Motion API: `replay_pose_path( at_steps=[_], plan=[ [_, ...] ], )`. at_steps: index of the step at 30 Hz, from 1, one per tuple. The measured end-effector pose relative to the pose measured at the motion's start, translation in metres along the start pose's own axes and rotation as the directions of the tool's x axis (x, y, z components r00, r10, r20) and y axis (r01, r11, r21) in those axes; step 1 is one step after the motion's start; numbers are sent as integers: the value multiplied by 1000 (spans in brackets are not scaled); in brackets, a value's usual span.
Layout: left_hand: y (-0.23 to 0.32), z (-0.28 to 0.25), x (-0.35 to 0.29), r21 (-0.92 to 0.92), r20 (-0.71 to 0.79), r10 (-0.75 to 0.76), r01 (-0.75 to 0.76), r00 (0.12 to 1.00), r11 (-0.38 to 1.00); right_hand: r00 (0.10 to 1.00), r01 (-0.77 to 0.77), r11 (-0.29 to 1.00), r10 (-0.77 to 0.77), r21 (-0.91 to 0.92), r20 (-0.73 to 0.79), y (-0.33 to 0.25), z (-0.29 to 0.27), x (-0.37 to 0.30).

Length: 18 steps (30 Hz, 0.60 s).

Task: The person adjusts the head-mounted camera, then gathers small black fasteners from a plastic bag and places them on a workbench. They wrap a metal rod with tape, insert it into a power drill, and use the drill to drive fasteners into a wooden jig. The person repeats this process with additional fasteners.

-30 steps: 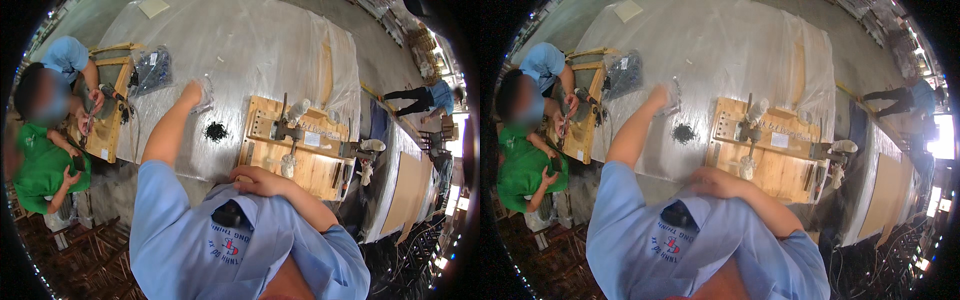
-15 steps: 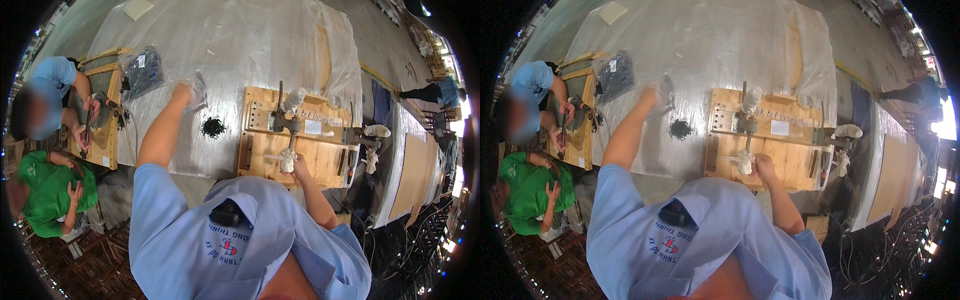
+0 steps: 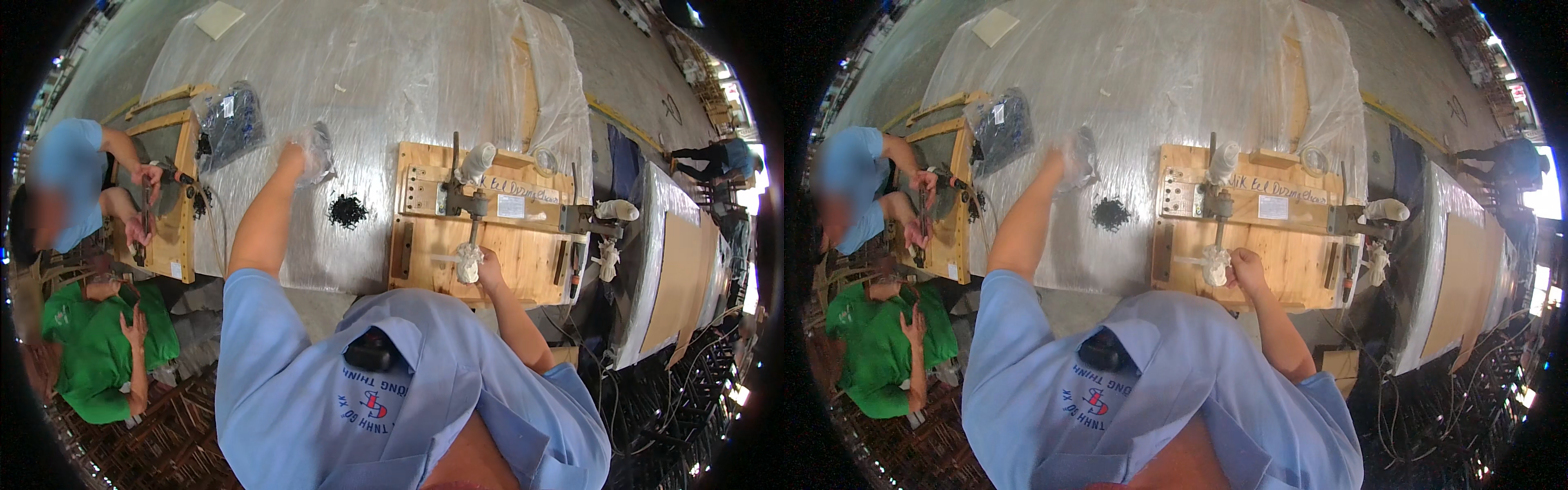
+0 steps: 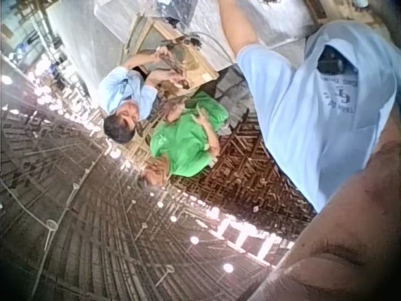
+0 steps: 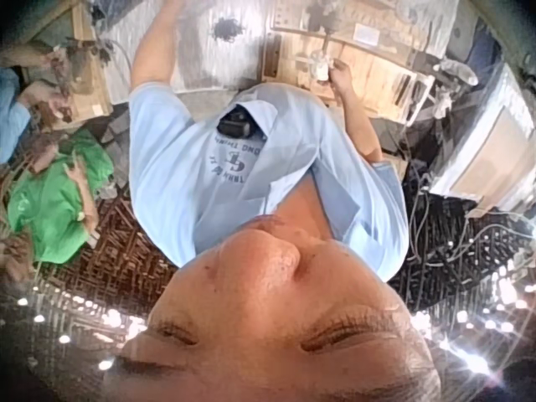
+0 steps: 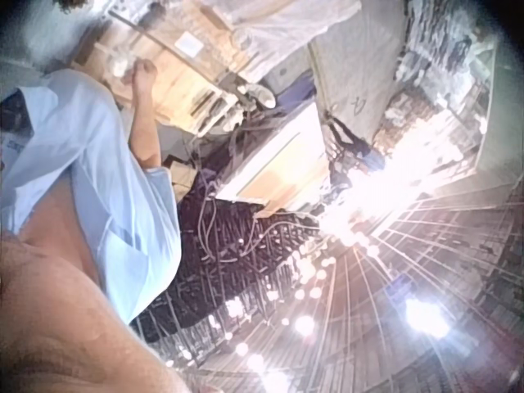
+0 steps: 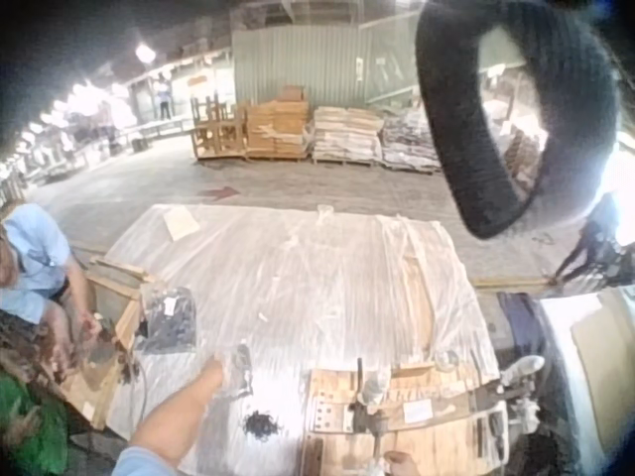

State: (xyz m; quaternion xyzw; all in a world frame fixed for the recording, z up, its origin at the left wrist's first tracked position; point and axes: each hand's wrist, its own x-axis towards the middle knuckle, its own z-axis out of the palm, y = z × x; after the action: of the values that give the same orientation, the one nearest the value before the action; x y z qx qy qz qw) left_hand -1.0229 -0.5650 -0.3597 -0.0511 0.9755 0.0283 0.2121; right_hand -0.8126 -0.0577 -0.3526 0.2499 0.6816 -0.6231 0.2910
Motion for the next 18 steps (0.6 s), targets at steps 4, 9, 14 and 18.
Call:
replay_pose_path(
  at_steps=[4, 9, 14, 18],
  plan=[
    [-14, 22, 9, -1, 42, -98, 98, 994, 995, 1000, 12, 1000, -11, 16, -11, -1, 3, 2],
    [-2, 14, 12, 46, 83, -79, 75, 993, 996, 999, -2, 1000, 2, -3, -38, -6, 4, -4],
    [-19, 45, 24, -42, 30, -144, 145, 989, 989, 1000, 15, 1000, -16, -27, -18, -13, 8, -7],
    [-11, 29, 19, -125, 119, -183, 198, 976, 972, 999, 4, 998, -6, -60, -32, -15, 7, -9]
  ],
)
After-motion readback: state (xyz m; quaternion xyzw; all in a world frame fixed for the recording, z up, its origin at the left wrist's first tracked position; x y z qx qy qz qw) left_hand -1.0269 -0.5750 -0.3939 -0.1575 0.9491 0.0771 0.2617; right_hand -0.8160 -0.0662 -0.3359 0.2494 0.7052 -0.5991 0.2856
